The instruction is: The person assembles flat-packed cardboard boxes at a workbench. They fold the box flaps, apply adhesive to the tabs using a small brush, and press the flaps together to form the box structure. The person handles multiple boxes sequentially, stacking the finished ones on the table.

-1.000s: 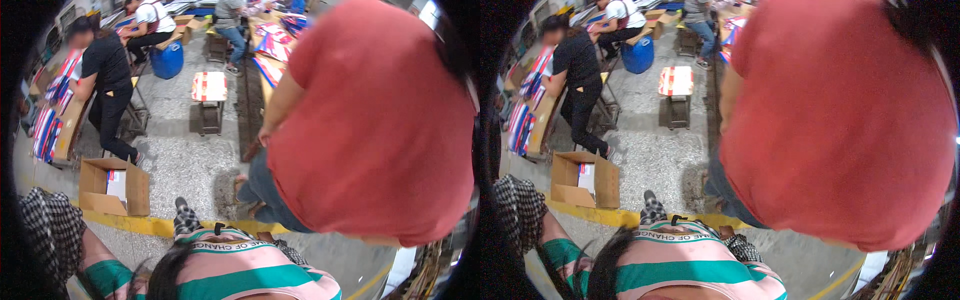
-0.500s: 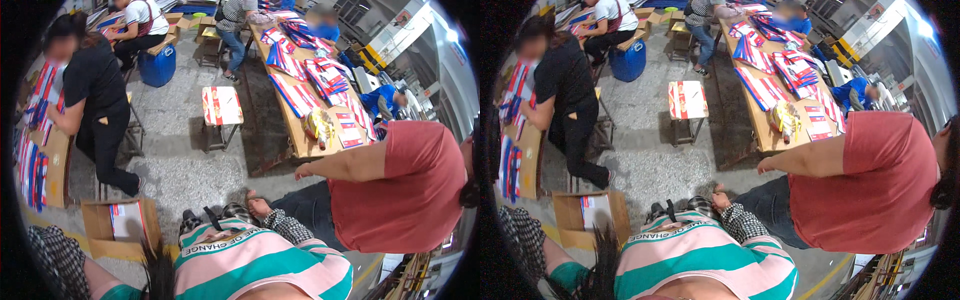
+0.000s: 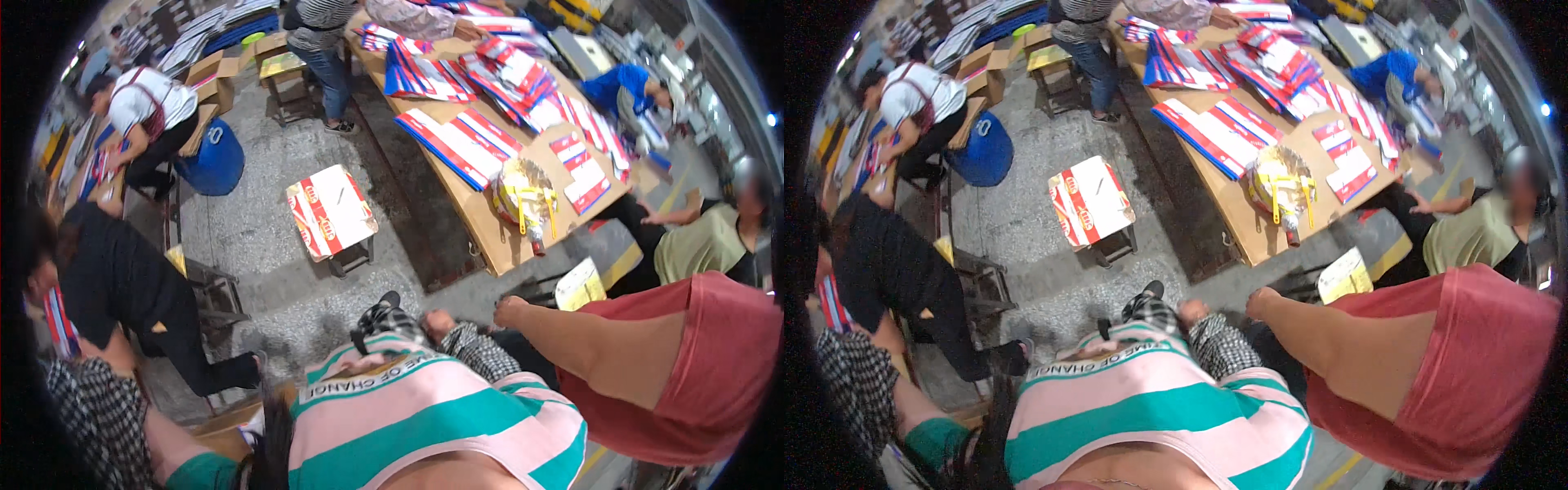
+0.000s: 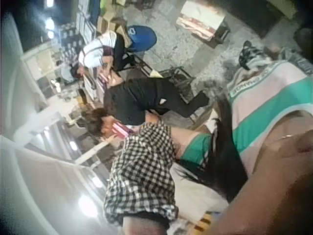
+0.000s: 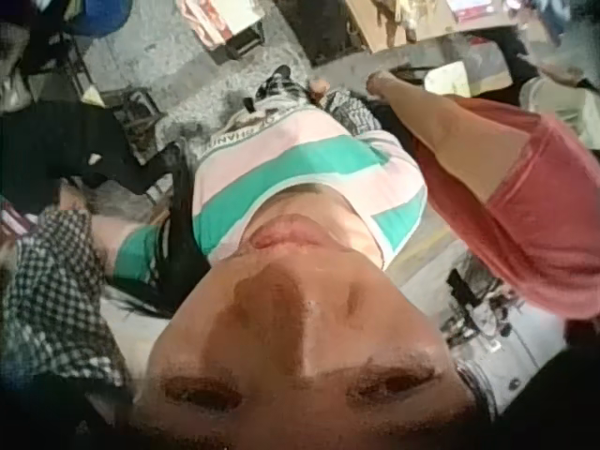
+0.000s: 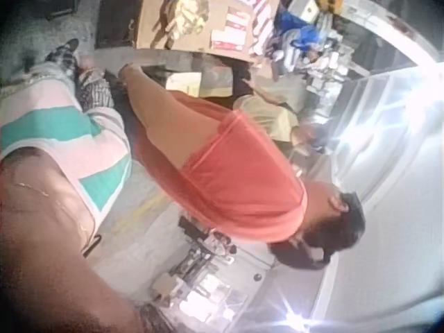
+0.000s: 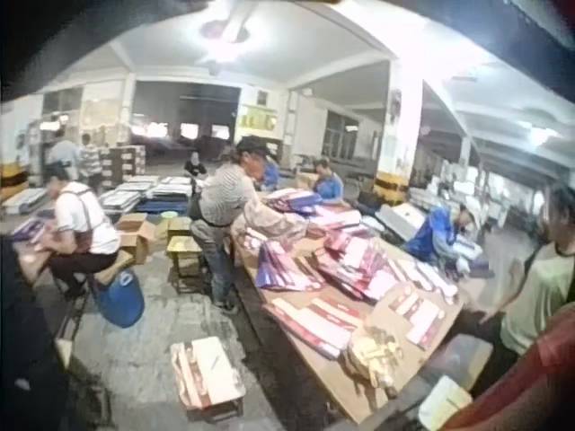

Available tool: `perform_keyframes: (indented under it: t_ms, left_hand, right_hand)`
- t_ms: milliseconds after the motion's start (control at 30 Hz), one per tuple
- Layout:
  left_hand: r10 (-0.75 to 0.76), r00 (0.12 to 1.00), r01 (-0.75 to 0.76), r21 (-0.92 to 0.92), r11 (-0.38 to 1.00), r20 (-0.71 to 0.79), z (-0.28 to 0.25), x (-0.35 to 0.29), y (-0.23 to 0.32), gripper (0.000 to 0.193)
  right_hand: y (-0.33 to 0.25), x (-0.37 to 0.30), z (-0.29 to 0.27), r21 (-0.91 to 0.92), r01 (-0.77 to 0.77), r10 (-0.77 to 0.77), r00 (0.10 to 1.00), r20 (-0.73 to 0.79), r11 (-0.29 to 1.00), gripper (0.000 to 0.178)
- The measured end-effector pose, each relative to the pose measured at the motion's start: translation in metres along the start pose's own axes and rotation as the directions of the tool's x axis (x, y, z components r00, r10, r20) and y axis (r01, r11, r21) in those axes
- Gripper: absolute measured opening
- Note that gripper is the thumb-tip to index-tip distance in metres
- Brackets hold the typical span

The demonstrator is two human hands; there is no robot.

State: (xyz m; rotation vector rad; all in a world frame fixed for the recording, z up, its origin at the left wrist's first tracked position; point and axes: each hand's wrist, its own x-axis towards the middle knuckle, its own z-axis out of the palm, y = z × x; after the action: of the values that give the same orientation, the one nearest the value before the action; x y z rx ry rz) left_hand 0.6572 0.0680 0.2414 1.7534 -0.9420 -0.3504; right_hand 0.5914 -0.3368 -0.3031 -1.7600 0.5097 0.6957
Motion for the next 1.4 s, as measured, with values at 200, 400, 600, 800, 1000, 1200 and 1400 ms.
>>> perform_keyframes:
  t_ms: [200, 400, 600, 800, 1000, 1200, 1400]
  left_hand:
    - [0.367, 0.862, -0.396, 0.013, 0.918, 0.35, -0.116, 0.136, 0.057, 0.034]
    - [0.593, 0.483, -0.527, -0.327, 0.785, 0.645, -0.133, 0.268, 0.109, 0.035]
    - [0.74, 0.061, -0.251, -0.707, 0.661, 0.67, -0.05, 0.352, 0.1, 0.035]
    - [0.84, -0.169, 0.1, -0.839, 0.535, 0.515, 0.027, 0.388, 0.094, 0.031]
    - [0.862, -0.053, 0.131, -0.852, 0.506, 0.504, 0.037, 0.435, 0.069, 0.038]
    - [0.351, 0.243, -0.028, -0.355, 0.934, 0.904, -0.009, 0.518, -0.035, 0.037]
    - [-0.122, 0.914, -0.072, 0.451, 0.89, 0.386, -0.056, 0.527, -0.351, 0.044]
  right_hand:
    - [-0.145, -0.033, -0.044, 0.466, -0.065, 0.214, 0.938, -0.273, 0.882, 0.039]
    - [-0.215, -0.067, -0.063, 0.763, 0.151, 0.135, 0.945, -0.299, 0.629, 0.066]
    - [-0.213, -0.075, -0.086, 0.846, 0.189, 0.259, 0.899, -0.353, 0.499, 0.071]
    - [-0.209, -0.053, -0.092, 0.855, 0.135, 0.345, 0.875, -0.34, 0.5, 0.072]
    - [-0.181, -0.007, -0.07, 0.584, 0.109, 0.451, 0.527, -0.72, 0.805, 0.07]
    - [-0.252, -0.024, -0.074, 0.704, -0.064, 0.68, 0.337, -0.652, 0.707, 0.076]
    - [-0.307, 0.017, -0.085, 0.862, 0.186, 0.88, -0.036, -0.473, 0.471, 0.076]
